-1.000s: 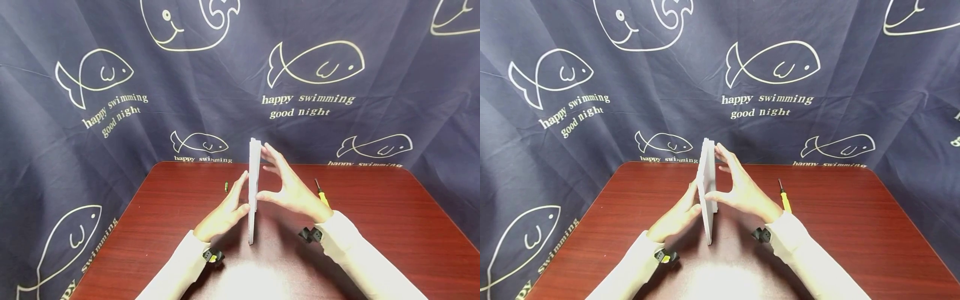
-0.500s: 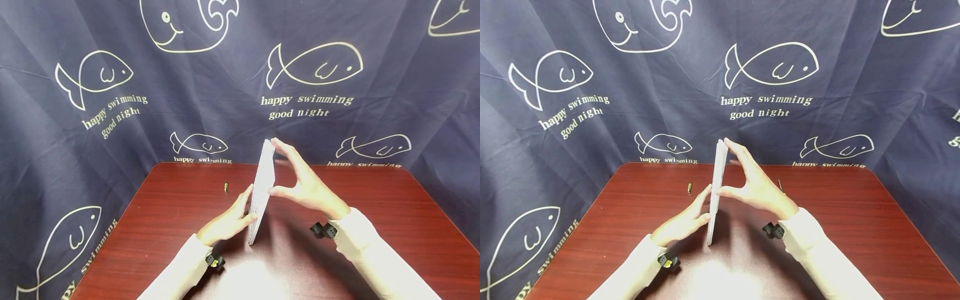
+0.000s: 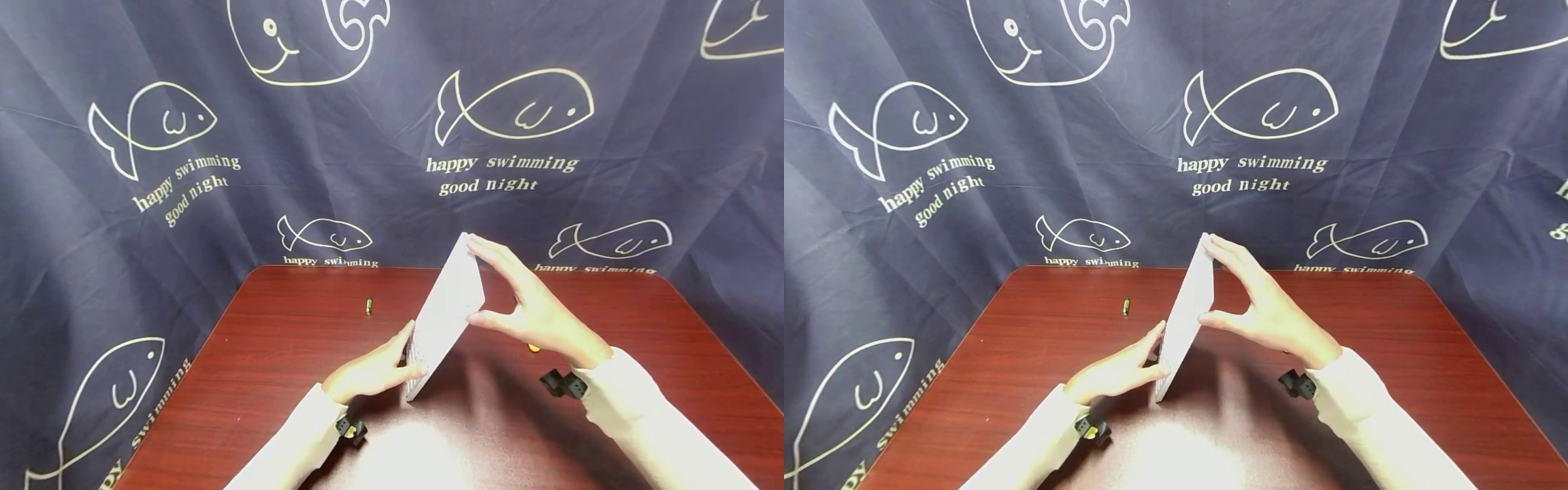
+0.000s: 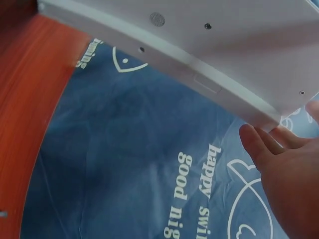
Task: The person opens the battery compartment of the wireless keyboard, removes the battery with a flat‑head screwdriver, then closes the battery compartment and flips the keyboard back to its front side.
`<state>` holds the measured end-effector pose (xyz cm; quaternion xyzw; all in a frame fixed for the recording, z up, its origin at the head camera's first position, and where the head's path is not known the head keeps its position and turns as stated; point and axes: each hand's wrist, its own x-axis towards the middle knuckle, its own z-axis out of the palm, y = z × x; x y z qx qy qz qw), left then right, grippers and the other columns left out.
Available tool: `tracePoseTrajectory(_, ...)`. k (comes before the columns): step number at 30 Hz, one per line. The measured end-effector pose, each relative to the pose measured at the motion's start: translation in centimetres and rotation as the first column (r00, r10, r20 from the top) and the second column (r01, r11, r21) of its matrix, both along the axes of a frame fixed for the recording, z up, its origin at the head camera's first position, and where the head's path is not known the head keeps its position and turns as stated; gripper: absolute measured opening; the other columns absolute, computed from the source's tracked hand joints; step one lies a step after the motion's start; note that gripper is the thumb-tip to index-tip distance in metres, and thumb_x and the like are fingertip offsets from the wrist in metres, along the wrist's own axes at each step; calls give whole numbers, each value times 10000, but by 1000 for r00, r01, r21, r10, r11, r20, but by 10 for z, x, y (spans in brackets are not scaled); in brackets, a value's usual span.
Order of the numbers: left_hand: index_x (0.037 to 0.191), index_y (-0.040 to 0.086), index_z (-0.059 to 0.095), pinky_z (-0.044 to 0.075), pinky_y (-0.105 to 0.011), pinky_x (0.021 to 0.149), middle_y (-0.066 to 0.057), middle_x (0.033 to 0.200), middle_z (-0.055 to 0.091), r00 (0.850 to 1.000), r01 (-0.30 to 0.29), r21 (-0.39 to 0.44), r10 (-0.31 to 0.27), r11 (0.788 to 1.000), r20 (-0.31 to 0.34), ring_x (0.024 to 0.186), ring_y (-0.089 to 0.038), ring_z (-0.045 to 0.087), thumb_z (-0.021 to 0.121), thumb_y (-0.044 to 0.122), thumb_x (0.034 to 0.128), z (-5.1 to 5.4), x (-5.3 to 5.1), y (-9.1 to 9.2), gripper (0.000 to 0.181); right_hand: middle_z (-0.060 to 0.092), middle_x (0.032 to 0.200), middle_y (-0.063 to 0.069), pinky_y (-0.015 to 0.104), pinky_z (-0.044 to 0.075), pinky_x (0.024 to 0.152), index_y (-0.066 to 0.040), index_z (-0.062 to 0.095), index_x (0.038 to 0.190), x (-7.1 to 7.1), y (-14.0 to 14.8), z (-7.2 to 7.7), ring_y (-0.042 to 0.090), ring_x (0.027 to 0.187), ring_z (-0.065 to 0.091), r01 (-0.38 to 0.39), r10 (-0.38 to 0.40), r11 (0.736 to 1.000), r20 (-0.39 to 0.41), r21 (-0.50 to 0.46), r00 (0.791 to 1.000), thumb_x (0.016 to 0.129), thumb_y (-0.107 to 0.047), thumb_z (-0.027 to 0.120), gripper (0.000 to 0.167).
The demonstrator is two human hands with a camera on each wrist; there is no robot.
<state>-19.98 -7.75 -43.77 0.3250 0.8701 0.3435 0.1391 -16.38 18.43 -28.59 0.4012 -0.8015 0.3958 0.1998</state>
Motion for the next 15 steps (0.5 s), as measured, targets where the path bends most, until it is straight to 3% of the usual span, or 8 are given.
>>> tracePoseTrajectory(6, 1500, -13, 57, 215, -337, 1087, -156, 1548, 114, 1000, -3, -43, 2, 999, -18, 1380, -179, 209, 629, 532, 843, -2, 0, 0, 1028, 343, 1456, 177, 198, 225, 1037, 0, 392, 1415, 3, 20, -6, 276, 1330, 307, 52, -54, 997, 24, 53, 998, 620, -15, 856, 921)
tracePoseTrajectory(15, 1512, 30, 87, 210, -341, 1090, -122, 1539, 178, 996, -68, -63, 63, 996, -68, 1380, -174, 215, 689, 527, 793, -6, -6, -10, 1061, 333, 1492, -4, 177, 216, 1035, -182, 334, 1479, -11, 63, -52, 159, 1328, 324, 171, -183, 976, 77, 135, 980, 619, -234, 895, 1027)
